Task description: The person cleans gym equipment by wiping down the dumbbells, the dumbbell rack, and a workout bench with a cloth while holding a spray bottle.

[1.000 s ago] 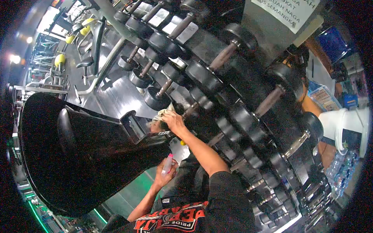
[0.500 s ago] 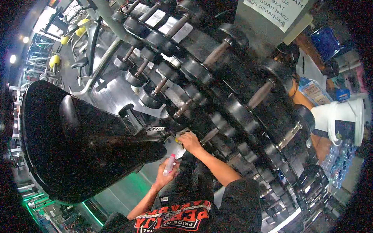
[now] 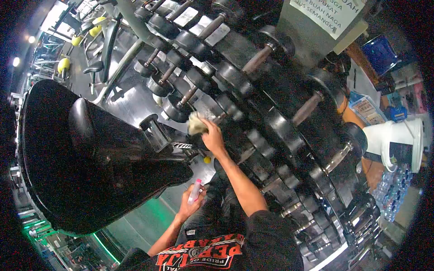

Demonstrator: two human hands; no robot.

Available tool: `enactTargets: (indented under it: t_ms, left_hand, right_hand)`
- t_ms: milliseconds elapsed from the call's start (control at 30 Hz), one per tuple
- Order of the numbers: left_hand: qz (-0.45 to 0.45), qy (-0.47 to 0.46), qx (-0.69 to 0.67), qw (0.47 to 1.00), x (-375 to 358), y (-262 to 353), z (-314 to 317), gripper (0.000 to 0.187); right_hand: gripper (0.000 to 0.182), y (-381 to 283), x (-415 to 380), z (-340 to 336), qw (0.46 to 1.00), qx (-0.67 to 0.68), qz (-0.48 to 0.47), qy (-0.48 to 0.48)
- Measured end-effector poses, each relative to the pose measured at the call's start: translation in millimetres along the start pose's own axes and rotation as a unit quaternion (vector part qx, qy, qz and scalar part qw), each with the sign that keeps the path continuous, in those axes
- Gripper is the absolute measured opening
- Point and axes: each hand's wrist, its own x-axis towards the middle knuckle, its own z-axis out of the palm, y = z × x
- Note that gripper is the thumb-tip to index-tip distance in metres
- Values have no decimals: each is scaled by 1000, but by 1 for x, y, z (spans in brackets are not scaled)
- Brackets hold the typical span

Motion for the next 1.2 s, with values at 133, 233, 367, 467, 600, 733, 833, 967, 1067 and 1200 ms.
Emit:
enactTargets:
  t_ms: [133,233,367,467,600,733,833,967,1067,1200]
  left_hand:
    - [31,14,24,999,-3,11,-6,14]
    - [38,29,31,998,-1,4,-5,14]
    - [85,55,36,994,3,-1,-6,13]
    - [48,44,34,997,3,-5,-7,13]
    - [5,5,35,999,5,-1,-5,13]
    - [29,-29,21,999,4,1,1,13]
    - [55,-52,18,997,4,13,4,14]
    - [80,-80,-26,993,-1,45,4,14]
    - [85,-75,-57,992,0,56,14,14]
    - [143,-78,-30,986,-4,76,13,14]
  right_hand:
    - [28,6,56,45,956,-114,-25,-271]
    - [20,42,49,94,942,-239,-48,-231]
    - [17,59,60,113,955,-255,-17,-151]
    - [18,52,59,106,969,-170,43,-176]
    - [26,36,26,71,975,-123,-93,-161]
    - [41,24,-29,26,978,-102,-96,-152]
    - [50,14,-70,-5,974,-125,-35,-185]
    - [48,52,-127,-11,956,-170,80,-226]
    - [45,31,-128,-26,973,-82,122,-177]
    - [43,-6,-135,-66,972,116,205,2]
